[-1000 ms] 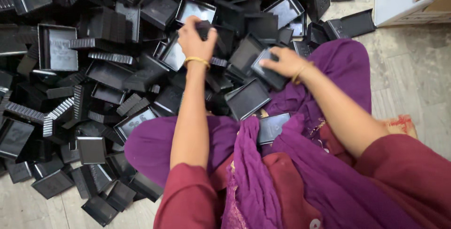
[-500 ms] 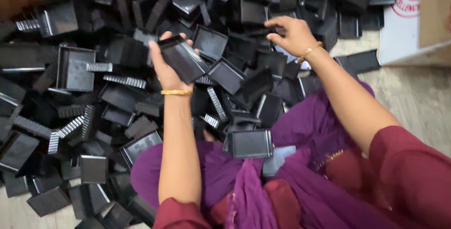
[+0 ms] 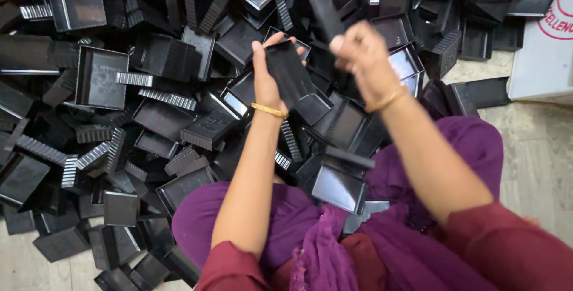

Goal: The person sits on the floor and repeatedly picks up two separate black plastic tray components, snaps them together, and places the assembled unit back into the pile. The process is repeated continuously with no visible final stacking or storage.

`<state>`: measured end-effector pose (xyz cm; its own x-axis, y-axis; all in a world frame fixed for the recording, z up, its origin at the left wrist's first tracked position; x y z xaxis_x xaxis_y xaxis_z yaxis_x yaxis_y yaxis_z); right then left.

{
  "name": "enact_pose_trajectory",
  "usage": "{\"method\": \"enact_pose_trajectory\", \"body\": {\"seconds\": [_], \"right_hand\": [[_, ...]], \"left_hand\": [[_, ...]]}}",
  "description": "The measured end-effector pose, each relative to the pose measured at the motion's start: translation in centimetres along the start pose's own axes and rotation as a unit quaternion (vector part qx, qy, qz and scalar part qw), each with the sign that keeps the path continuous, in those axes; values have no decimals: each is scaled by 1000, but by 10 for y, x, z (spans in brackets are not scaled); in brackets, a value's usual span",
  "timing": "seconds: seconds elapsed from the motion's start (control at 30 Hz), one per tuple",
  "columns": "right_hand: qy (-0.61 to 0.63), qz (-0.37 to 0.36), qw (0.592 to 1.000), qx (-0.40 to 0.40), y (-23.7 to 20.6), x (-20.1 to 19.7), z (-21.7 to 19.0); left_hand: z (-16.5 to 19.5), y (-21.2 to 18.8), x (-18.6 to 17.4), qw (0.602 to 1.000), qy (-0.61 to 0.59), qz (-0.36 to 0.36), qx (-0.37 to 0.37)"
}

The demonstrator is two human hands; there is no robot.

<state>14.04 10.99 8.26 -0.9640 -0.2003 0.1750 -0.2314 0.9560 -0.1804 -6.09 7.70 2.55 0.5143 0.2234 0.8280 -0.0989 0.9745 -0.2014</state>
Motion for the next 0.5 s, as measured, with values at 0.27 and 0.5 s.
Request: {"method": "enact_pose_trajectory", "body": {"seconds": [0.27,0.5], "right_hand": [[-307,-3,940,-146,-62,69,15],[-1,-145,980,137,-68,41,19]], "left_hand": [[9,-13,11,985,128,-13,113],[39,-19,23,792,559,1,244]]}}
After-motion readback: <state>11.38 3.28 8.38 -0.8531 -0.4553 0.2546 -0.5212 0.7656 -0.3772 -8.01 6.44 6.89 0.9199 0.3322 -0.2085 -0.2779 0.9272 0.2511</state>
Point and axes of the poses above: each hand's wrist, its own y-axis towards the middle knuckle, its own x-axis out of the palm, z = x × y, the point moved 3 cm from there along y, towards the middle knuckle, and after that the axes turned 1 degree about -y, right-handed, at the moved point
